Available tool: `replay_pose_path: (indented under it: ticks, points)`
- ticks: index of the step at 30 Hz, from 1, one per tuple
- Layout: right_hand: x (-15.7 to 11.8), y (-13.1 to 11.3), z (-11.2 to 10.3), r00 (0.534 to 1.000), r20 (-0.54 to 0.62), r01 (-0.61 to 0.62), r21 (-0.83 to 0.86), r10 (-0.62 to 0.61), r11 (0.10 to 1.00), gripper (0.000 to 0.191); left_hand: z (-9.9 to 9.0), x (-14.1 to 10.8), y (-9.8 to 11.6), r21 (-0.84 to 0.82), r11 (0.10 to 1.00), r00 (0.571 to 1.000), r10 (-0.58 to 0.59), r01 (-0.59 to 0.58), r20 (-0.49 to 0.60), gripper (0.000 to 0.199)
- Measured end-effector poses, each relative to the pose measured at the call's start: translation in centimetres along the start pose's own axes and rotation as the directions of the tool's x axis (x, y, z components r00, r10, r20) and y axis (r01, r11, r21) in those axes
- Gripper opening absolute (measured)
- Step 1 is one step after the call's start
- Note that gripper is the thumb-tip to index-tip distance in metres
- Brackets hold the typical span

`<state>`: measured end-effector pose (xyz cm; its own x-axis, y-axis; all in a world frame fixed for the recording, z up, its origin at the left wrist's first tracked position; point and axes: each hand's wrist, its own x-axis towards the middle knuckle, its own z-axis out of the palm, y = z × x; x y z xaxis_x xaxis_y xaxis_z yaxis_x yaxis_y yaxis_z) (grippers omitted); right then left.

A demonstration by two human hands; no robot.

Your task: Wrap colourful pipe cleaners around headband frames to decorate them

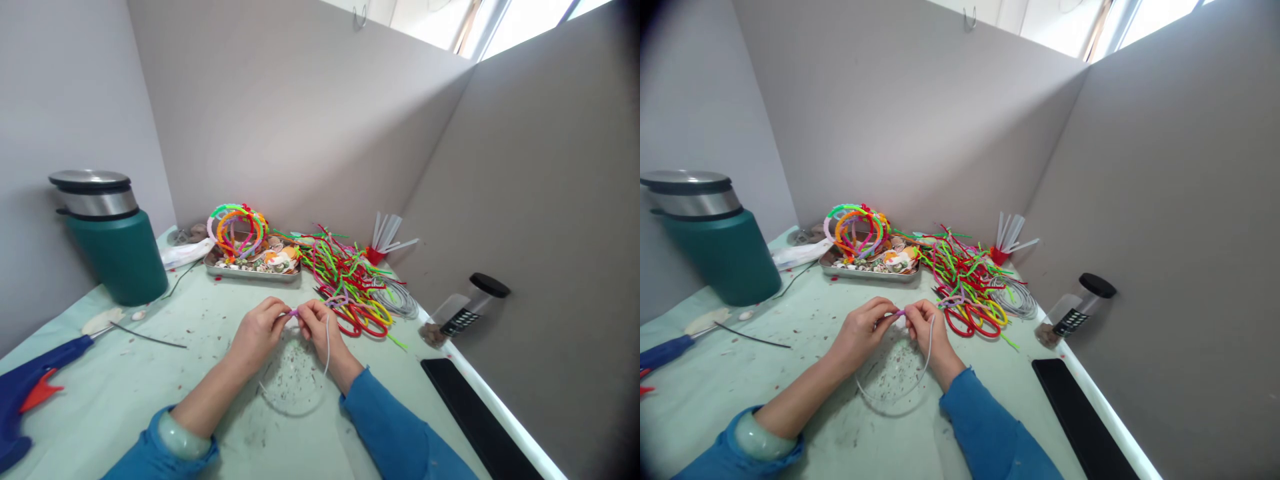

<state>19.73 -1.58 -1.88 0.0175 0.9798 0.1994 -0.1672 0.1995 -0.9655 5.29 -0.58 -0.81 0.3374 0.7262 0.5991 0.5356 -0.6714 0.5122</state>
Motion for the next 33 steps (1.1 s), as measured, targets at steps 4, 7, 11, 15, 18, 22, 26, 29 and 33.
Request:
replay_pose_path:
  ticks: [4, 7, 11, 15, 18, 22, 26, 29, 33]
  points:
    - [-0.02, 0.01, 0.01, 1.0, 0.009, -0.003, 0.002, 0.003, 1.0, 0.025, -0.32, 0.23, 0.21, -0.04, 0.998, 0.996, -0.053, 0.056, 0.074, 0.017]
    - [-0.06, -0.07, -0.01, 1.0, 0.008, -0.007, -0.007, 0.007, 1.0, 0.024, -0.72, 0.53, 0.55, -0.109, 0.981, 0.976, -0.14, 0.159, 0.164, 0.02]
    - [-0.08, -0.14, -0.1, 1.0, 0.01, -0.007, -0.02, 0.007, 1.0, 0.025, -0.95, 0.71, 0.72, -0.262, 0.907, 0.926, -0.256, 0.329, 0.276, 0.025]
    - [-0.15, -0.13, -0.19, 1.0, 0.028, 0.005, -0.019, -0.004, 1.0, 0.024, -0.66, 0.59, 0.38, -0.373, 0.807, 0.867, -0.311, 0.458, 0.39, 0.029]
    - [-0.27, -0.2, -0.18, 0.999, 0.039, 0.007, -0.021, -0.006, 1.0, 0.024, -0.44, 0.52, 0.18, -0.439, 0.72, 0.823, -0.333, 0.537, 0.46, 0.03]
    - [-0.37, -0.31, -0.11, 0.999, 0.039, 0.002, -0.021, -0.001, 1.0, 0.024, -0.59, 0.61, 0.42, -0.481, 0.604, 0.753, -0.347, 0.636, 0.559, 0.03]
    - [-0.33, -0.28, -0.06, 1.0, 0.025, -0.014, -0.012, 0.014, 1.0, 0.024, -0.81, 0.58, 0.69, -0.484, 0.629, 0.769, -0.315, 0.608, 0.556, 0.02]
    - [-0.3, -0.28, 0.02, 1.0, 0.024, -0.013, -0.014, 0.013, 1.0, 0.024, -0.65, 0.45, 0.53, -0.425, 0.755, 0.839, -0.299, 0.499, 0.455, 0.011]
    - [-0.3, -0.35, 0.2, 0.999, 0.034, -0.022, -0.026, 0.023, 0.999, 0.023, -0.33, 0.31, 0.24, -0.213, 0.921, 0.924, -0.262, 0.326, 0.28, 0.008]
